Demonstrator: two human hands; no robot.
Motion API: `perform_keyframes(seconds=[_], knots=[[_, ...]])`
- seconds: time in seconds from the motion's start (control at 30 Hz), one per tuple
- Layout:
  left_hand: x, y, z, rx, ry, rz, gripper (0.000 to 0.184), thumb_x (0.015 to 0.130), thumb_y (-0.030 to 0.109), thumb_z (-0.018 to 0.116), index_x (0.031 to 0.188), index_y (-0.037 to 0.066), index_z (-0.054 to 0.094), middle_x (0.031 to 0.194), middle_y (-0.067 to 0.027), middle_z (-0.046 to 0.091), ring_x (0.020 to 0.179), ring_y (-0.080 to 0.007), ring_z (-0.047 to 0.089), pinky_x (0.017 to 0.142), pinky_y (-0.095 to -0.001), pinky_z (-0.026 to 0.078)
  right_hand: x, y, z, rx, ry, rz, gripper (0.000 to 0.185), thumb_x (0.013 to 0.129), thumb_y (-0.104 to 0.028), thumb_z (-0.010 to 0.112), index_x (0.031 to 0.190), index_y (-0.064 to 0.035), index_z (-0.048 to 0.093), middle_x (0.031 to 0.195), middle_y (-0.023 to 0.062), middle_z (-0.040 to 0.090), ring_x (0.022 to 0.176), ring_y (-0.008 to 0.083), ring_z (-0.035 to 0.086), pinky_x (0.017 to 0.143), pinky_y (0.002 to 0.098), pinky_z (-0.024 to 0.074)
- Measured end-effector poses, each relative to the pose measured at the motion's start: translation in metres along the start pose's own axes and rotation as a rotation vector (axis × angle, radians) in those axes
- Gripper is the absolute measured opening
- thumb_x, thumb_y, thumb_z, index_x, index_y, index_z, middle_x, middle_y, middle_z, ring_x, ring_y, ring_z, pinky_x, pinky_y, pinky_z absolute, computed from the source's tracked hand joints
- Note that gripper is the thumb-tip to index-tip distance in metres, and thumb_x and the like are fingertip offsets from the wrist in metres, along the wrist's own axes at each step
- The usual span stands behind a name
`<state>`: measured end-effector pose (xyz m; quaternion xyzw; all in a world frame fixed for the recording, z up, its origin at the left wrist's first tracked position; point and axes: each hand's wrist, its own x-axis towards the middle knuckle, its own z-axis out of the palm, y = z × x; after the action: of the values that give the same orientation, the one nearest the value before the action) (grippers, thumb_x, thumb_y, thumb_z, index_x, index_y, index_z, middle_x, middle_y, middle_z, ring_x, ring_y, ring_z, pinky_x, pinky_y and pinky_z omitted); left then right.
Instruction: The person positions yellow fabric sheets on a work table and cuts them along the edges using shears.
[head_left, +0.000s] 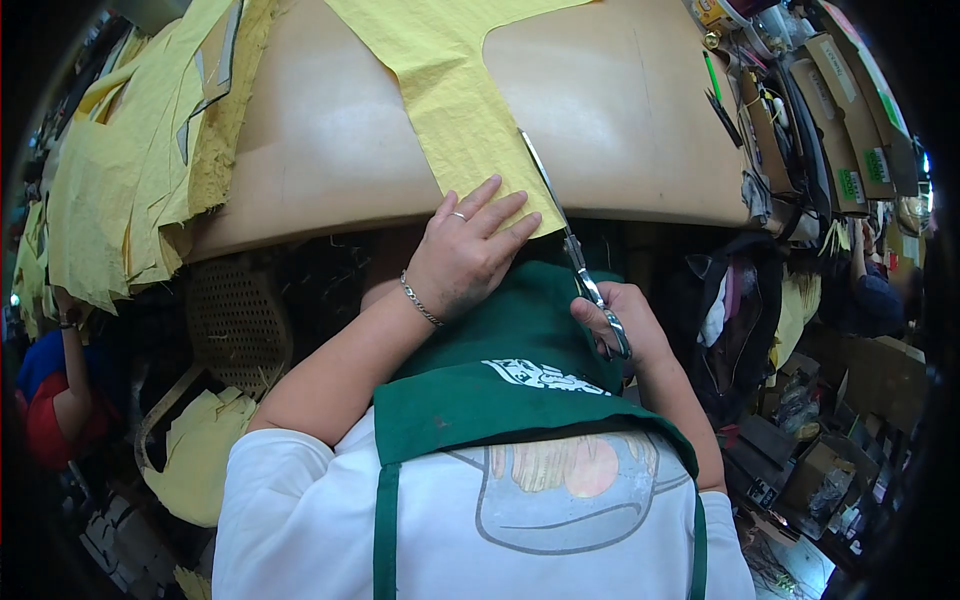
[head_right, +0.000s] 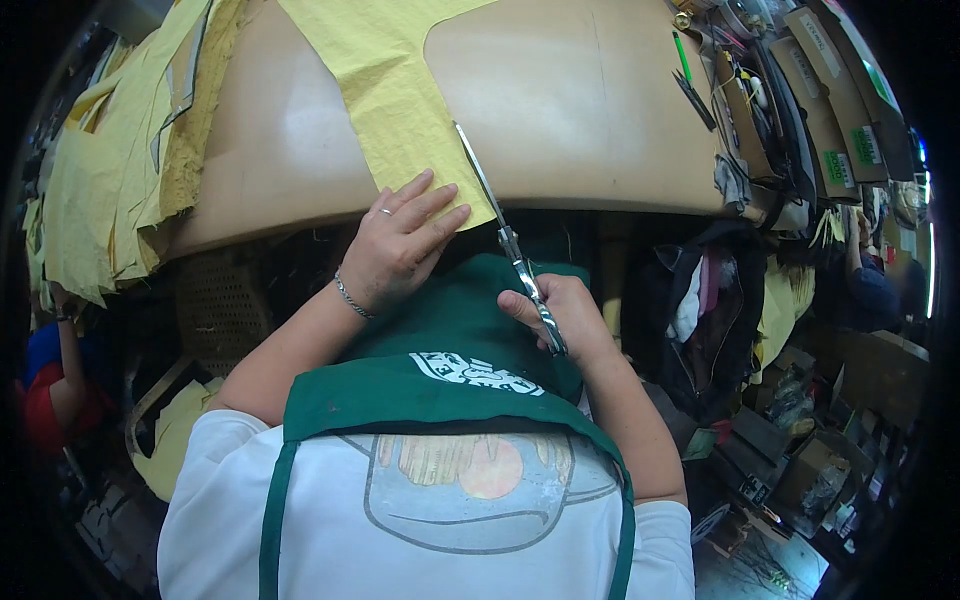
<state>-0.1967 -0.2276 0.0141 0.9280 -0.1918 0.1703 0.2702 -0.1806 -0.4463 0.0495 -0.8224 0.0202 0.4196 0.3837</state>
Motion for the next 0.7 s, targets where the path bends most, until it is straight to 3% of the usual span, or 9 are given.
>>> perform_keyframes(seconds=[0.37,0.7], knots=[[-0.002,0.003,0.001,-0.015,0.002,0.026,0.034,0.069,0.009,0.062,0.103,0.013,0.058,0.109,-0.0086,0.053,0.105,-0.0310,0.049,0.077,-0.0414,0.043,0.010,-0.008,-0.009,-0.030,-0.080,-0.084,0.075,0.056,-0.073,0.055,0.073,-0.0006,0.052,0.055,0.0032,0.050,0.047,0.0117,0.052,0.044,0.0236,0.0422],[-0.007,0.006,0.003,-0.018,-0.020,0.019,0.033,0.069,0.011,0.063,0.102,0.014,0.058,0.109,-0.0073,0.053,0.106,-0.0298,0.048,0.079,-0.0435,0.042,0.017,-0.014,-0.007,-0.036,-0.047,-0.076,0.077,0.055,-0.075,0.053,0.072,-0.0002,0.053,0.053,0.0032,0.050,0.044,0.0113,0.051,0.042,0.0236,0.0416]])
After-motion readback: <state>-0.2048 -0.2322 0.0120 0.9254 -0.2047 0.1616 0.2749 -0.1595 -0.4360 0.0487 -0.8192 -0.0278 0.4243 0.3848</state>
